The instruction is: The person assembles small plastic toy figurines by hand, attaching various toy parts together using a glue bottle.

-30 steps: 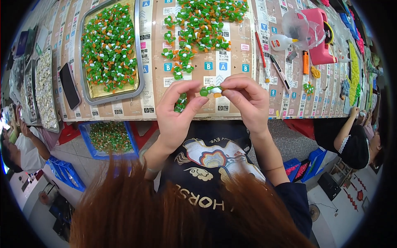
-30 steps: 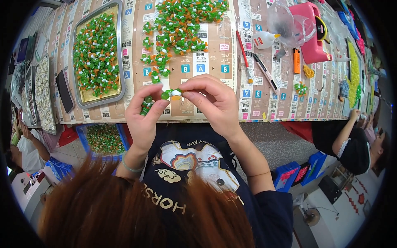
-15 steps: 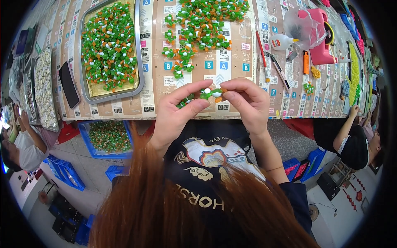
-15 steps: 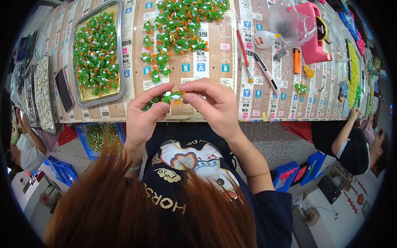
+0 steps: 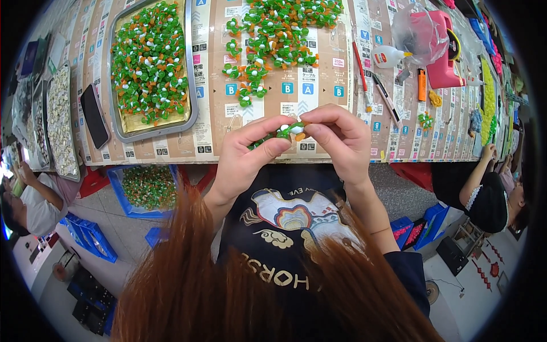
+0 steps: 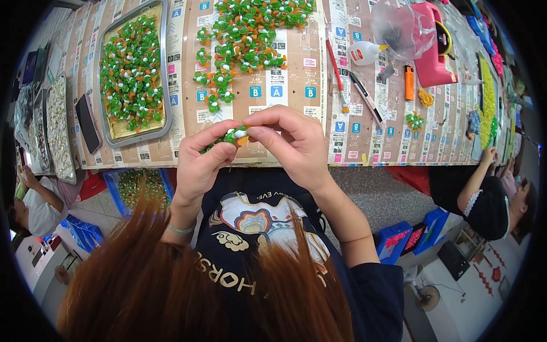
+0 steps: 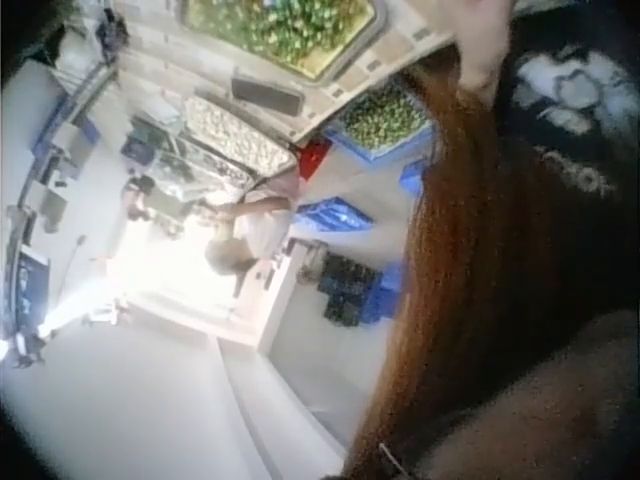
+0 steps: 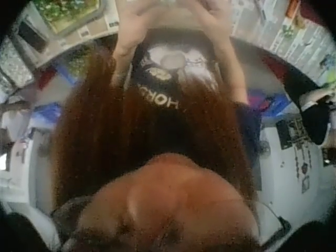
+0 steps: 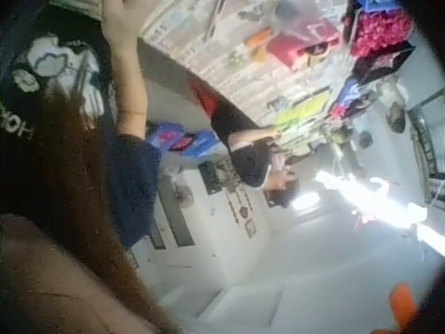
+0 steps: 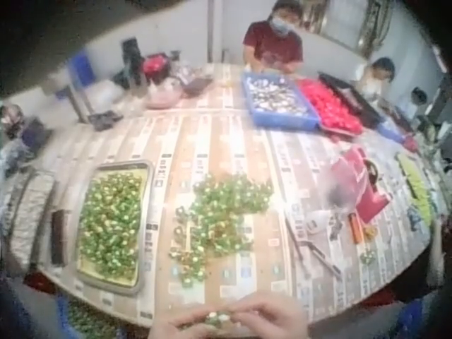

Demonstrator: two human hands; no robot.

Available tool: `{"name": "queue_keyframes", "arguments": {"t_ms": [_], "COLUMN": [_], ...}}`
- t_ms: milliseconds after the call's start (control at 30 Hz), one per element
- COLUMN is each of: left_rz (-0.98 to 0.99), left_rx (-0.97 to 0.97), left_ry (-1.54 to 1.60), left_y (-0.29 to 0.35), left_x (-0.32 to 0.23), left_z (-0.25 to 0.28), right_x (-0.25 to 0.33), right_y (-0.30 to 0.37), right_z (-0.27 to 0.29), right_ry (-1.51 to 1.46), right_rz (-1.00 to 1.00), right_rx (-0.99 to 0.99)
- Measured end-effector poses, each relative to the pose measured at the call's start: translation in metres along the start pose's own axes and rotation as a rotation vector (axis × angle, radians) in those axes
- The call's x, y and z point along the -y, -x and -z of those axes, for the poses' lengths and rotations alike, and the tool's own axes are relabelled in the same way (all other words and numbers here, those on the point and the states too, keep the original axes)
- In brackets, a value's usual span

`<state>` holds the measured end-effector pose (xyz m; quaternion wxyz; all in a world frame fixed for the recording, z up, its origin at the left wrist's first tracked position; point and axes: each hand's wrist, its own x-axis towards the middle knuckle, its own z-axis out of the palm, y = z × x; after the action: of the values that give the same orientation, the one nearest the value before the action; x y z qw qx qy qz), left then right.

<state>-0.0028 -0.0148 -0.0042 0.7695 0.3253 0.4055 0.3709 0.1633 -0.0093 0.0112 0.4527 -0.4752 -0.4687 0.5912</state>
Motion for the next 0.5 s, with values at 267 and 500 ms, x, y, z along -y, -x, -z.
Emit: {"name": "queue_keyframes", "arguments": {"t_ms": [267,500], "left_rz": [-0.015,-0.38], "left_rx": [0.001,-0.106], "left_ry": [-0.037,-0.529], "left_y": [-0.0032,-0.0059], "left_x": [-0.0002,-0.0051], "left_z": [-0.0008,-0.0082], "right_x": [-0.0016,-0.0029], "right_y": [0.0009,0.0019], "right_z": [0.0009,0.0009], "right_ry": [-0.027,-0.138], "right_rz": [0.012,-0.037], "right_rx": [0.001,-0.042]}}
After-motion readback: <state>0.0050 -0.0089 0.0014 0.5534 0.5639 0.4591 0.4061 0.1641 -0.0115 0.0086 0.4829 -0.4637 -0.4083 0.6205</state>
